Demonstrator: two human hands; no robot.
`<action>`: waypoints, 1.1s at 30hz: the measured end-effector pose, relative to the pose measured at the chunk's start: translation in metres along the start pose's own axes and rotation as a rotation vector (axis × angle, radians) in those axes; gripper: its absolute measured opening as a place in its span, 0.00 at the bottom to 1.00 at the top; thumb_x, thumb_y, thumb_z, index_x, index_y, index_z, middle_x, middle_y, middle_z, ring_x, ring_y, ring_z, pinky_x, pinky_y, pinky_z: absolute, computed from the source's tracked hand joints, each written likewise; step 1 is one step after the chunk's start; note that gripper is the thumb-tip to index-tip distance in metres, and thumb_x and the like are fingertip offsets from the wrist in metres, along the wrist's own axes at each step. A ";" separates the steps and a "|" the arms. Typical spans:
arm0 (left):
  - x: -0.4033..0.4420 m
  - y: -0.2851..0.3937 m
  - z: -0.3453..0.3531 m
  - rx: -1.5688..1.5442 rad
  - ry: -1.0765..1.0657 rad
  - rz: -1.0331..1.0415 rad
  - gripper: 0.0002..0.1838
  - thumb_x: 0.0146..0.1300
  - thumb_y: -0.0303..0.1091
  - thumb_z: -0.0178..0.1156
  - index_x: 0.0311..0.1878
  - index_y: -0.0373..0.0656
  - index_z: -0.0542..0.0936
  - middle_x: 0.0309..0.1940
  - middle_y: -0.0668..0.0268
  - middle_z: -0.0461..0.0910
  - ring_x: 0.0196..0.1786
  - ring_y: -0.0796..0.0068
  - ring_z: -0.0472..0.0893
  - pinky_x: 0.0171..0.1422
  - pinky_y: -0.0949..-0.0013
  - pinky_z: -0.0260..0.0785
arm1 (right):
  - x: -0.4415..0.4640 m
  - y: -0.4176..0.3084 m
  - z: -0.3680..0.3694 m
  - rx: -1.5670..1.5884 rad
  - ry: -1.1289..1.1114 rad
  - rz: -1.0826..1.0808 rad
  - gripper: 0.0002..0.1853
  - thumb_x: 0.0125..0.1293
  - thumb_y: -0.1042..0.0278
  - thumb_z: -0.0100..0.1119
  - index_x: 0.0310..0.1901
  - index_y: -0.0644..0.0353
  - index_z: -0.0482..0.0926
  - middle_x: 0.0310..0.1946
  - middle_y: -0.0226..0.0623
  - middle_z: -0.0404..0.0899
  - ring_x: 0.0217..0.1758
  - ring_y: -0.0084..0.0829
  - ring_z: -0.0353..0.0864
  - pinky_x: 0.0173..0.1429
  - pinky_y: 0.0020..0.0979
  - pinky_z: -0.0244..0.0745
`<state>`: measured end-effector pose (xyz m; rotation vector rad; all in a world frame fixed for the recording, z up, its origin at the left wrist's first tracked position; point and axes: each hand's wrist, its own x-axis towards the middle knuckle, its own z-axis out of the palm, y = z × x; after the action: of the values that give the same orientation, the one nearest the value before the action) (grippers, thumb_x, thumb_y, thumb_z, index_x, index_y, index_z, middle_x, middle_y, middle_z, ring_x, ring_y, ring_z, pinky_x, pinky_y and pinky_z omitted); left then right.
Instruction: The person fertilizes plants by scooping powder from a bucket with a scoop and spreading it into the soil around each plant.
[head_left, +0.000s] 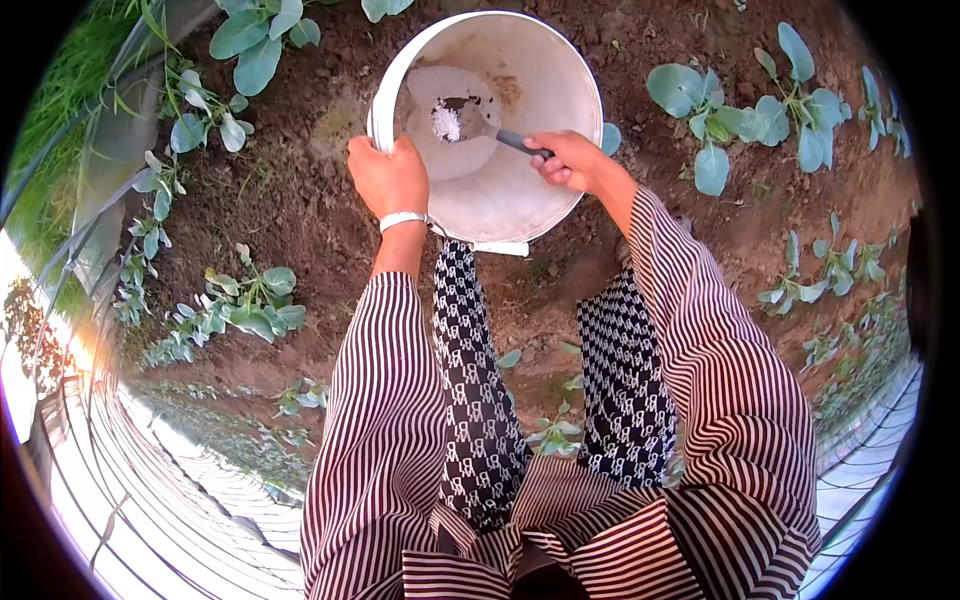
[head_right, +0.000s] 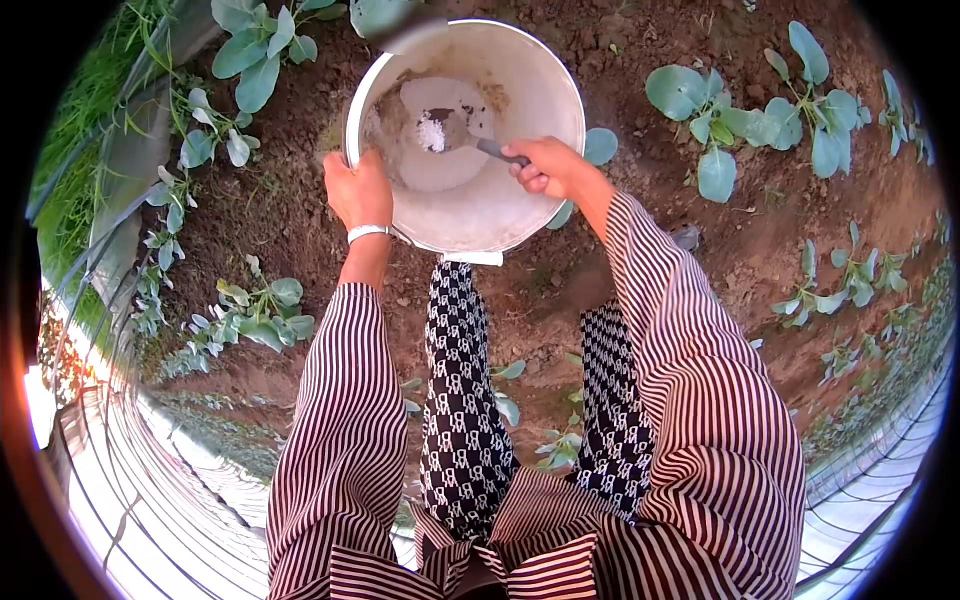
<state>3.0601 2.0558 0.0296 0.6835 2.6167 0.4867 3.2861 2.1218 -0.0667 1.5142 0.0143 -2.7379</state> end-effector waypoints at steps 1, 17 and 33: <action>0.000 0.001 0.000 0.011 0.009 0.007 0.16 0.52 0.33 0.56 0.39 0.30 0.70 0.36 0.44 0.73 0.41 0.44 0.74 0.50 0.51 0.64 | -0.014 -0.004 0.001 -0.015 -0.016 -0.007 0.09 0.65 0.70 0.53 0.40 0.66 0.68 0.23 0.33 0.67 0.13 0.12 0.53 0.12 0.15 0.46; 0.013 0.006 -0.002 0.005 -0.006 -0.008 0.13 0.54 0.30 0.57 0.39 0.33 0.69 0.36 0.47 0.72 0.42 0.46 0.73 0.49 0.52 0.63 | -0.127 -0.124 -0.043 0.077 0.034 -0.421 0.25 0.67 0.67 0.51 0.65 0.58 0.61 0.24 0.26 0.68 0.15 0.09 0.55 0.15 0.14 0.51; 0.019 -0.016 -0.015 -0.170 -0.072 0.003 0.10 0.49 0.24 0.52 0.36 0.34 0.66 0.30 0.55 0.66 0.34 0.60 0.67 0.44 0.61 0.63 | 0.125 -0.224 -0.053 -1.299 0.957 -1.384 0.27 0.63 0.66 0.51 0.61 0.73 0.63 0.28 0.57 0.77 0.32 0.51 0.79 0.36 0.45 0.72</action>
<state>3.0319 2.0492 0.0310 0.6380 2.4735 0.6638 3.2609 2.3458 -0.1999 2.1394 2.7870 -0.8811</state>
